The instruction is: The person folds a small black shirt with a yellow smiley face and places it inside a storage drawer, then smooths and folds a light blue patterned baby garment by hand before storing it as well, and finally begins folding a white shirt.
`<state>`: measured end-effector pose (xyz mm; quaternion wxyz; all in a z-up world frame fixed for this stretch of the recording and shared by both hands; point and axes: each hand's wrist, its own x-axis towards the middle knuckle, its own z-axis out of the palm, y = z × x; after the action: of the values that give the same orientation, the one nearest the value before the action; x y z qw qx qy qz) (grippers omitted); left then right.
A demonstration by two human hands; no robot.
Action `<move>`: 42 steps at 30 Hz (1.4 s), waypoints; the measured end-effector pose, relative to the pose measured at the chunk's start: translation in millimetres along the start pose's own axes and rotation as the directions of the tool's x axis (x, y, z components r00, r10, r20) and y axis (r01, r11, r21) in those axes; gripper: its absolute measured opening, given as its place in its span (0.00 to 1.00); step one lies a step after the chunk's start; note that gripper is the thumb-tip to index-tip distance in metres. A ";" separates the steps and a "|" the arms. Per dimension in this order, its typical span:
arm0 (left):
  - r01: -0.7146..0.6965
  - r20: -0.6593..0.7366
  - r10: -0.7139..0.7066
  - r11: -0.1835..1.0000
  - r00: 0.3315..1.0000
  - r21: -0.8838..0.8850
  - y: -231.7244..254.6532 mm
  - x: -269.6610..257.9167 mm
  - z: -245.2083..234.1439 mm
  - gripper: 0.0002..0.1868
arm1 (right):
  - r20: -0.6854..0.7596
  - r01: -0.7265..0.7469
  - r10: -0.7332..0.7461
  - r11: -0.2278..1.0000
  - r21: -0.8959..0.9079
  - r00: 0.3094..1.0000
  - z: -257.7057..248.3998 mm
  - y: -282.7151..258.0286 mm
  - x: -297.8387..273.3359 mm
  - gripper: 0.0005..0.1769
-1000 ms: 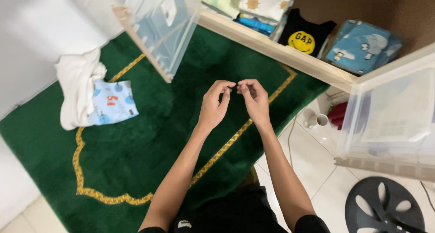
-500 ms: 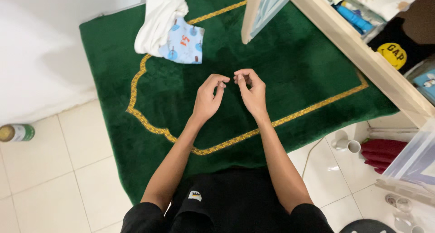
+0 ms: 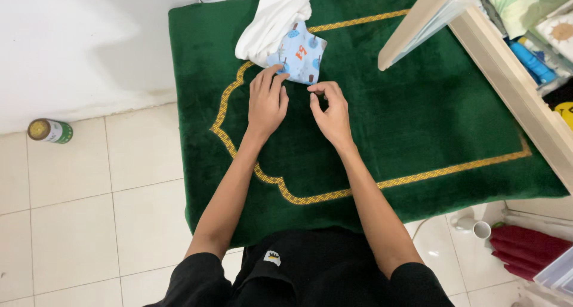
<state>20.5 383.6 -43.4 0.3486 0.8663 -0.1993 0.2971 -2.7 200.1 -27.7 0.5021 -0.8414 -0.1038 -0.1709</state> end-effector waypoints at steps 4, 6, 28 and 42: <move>0.027 -0.010 -0.027 0.998 1.000 0.053 -14.6 0.3 9.6 0.21 | 0.006 0.165 -0.166 0.975 -0.150 0.986 17.9 4.2 18.9 0.16; 0.028 -0.001 -0.028 0.998 1.000 0.050 -16.7 -3.6 10.8 0.22 | 0.030 0.213 -0.212 0.950 -0.227 0.977 26.0 6.8 30.9 0.24; 0.149 0.004 -0.152 0.960 0.988 -0.236 0.5 -2.1 -4.8 0.28 | -0.050 0.138 -0.146 0.979 -0.148 0.988 33.5 11.8 35.7 0.15; 0.095 0.103 -0.055 0.896 0.993 -0.433 59.4 -2.9 15.8 0.23 | 0.064 -0.208 0.210 0.793 0.572 0.976 -17.7 45.0 -14.4 0.23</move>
<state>-8.5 332.3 -25.7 0.5362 0.7851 -0.2425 0.1929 -3.6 163.1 -62.1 0.7485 -0.6563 -0.0564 -0.0762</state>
